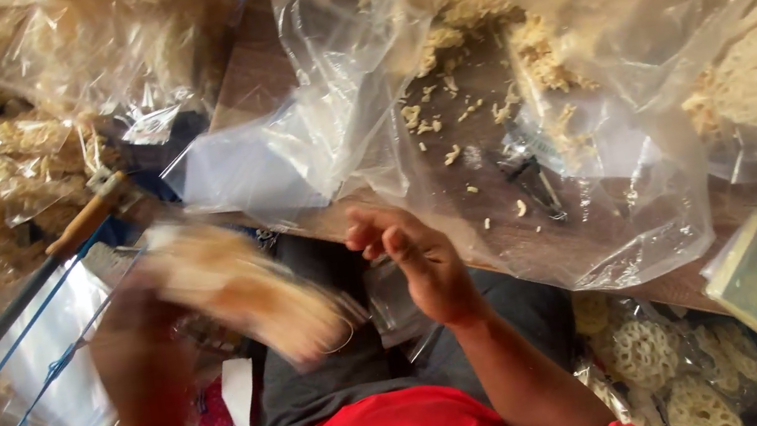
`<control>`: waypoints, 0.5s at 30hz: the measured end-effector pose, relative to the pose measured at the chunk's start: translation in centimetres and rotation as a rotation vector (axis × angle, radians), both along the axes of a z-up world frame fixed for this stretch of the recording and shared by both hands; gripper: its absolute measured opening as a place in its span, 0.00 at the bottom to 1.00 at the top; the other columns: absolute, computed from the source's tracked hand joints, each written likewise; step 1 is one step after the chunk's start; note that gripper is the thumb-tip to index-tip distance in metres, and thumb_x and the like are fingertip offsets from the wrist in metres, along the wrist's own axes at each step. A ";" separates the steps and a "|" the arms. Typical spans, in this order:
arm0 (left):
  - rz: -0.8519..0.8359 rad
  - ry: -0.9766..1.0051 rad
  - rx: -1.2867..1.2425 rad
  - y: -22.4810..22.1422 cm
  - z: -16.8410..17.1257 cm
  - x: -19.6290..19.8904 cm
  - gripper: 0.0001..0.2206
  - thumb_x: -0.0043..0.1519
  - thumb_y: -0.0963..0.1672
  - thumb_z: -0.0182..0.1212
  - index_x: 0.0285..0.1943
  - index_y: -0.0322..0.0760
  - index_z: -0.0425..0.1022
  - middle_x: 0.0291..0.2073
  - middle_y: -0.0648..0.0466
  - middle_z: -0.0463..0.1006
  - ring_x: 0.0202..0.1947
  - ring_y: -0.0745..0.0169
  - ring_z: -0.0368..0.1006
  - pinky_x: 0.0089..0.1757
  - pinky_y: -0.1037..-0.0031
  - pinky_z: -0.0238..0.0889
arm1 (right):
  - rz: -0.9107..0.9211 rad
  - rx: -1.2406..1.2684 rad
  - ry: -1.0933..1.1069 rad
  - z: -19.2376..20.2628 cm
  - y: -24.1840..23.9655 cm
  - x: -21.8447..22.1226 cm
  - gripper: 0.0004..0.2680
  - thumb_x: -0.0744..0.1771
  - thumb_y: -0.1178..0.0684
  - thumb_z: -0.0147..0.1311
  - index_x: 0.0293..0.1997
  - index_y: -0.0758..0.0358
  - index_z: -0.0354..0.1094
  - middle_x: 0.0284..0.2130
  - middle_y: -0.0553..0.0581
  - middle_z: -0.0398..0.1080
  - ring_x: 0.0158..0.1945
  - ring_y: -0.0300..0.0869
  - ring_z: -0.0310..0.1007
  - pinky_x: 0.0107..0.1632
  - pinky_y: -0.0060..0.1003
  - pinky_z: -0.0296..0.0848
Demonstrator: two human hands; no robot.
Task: Sorting and packaging small food items into plastic bags and sealing them using a manual impulse sealer.
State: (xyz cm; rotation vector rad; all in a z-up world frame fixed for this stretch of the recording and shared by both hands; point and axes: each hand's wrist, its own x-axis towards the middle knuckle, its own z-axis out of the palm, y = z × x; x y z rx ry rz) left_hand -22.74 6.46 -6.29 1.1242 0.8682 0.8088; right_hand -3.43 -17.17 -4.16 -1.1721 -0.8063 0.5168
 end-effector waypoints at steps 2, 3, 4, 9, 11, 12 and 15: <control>0.145 -0.240 -0.018 2.2 5.6 0.6 0.20 0.62 0.48 0.54 0.62 0.37 0.70 0.55 0.53 0.78 0.53 0.66 0.79 0.52 0.81 0.77 | -0.030 0.005 -0.004 -0.5 -1.9 1.0 0.19 0.73 0.41 0.43 0.63 0.68 0.66 0.44 0.56 0.73 0.48 0.40 0.70 0.53 0.34 0.70; 0.292 -0.485 -0.038 3.4 8.5 0.9 0.33 0.56 0.53 0.56 0.69 0.33 0.65 0.59 0.54 0.76 0.58 0.68 0.79 0.58 0.83 0.79 | -0.052 0.006 -0.002 -0.8 -2.9 1.4 0.17 0.73 0.43 0.44 0.61 0.67 0.68 0.42 0.55 0.73 0.45 0.39 0.69 0.52 0.34 0.70; 0.285 -0.485 -0.038 2.9 7.4 1.0 0.33 0.56 0.53 0.56 0.69 0.33 0.65 0.59 0.54 0.76 0.58 0.68 0.79 0.58 0.83 0.79 | -0.060 0.008 -0.002 -1.5 -3.8 1.2 0.17 0.73 0.43 0.44 0.61 0.67 0.68 0.42 0.55 0.73 0.45 0.39 0.69 0.52 0.34 0.70; -0.581 -0.244 0.324 -2.3 -2.4 2.9 0.14 0.72 0.47 0.51 0.45 0.32 0.76 0.46 0.43 0.83 0.43 0.57 0.80 0.47 0.67 0.77 | 0.374 -0.452 0.272 -6.7 -7.2 -1.0 0.14 0.69 0.56 0.53 0.62 0.67 0.70 0.37 0.57 0.78 0.40 0.40 0.79 0.45 0.30 0.75; -0.895 -0.029 0.368 -6.4 -0.8 3.3 0.16 0.64 0.49 0.60 0.53 0.35 0.77 0.59 0.43 0.75 0.58 0.51 0.70 0.54 0.62 0.68 | 0.448 -0.483 0.234 -7.9 -8.8 -2.2 0.19 0.68 0.55 0.55 0.68 0.62 0.62 0.46 0.58 0.75 0.46 0.40 0.75 0.51 0.33 0.73; -1.198 0.194 0.412 -8.5 0.0 3.4 0.26 0.55 0.51 0.69 0.61 0.37 0.79 0.72 0.43 0.66 0.73 0.46 0.61 0.61 0.58 0.59 | 0.532 -0.512 0.195 -8.5 -9.6 -2.9 0.25 0.66 0.54 0.58 0.73 0.58 0.53 0.56 0.59 0.72 0.53 0.41 0.71 0.58 0.36 0.70; -1.744 0.401 0.144 -14.5 -10.1 0.1 0.32 0.65 0.55 0.57 0.74 0.36 0.59 0.71 0.55 0.66 0.69 0.71 0.61 0.64 0.80 0.51 | 0.762 -0.354 -0.110 -16.1 -12.0 -4.3 0.15 0.72 0.54 0.45 0.68 0.61 0.60 0.70 0.61 0.58 0.71 0.52 0.58 0.71 0.42 0.58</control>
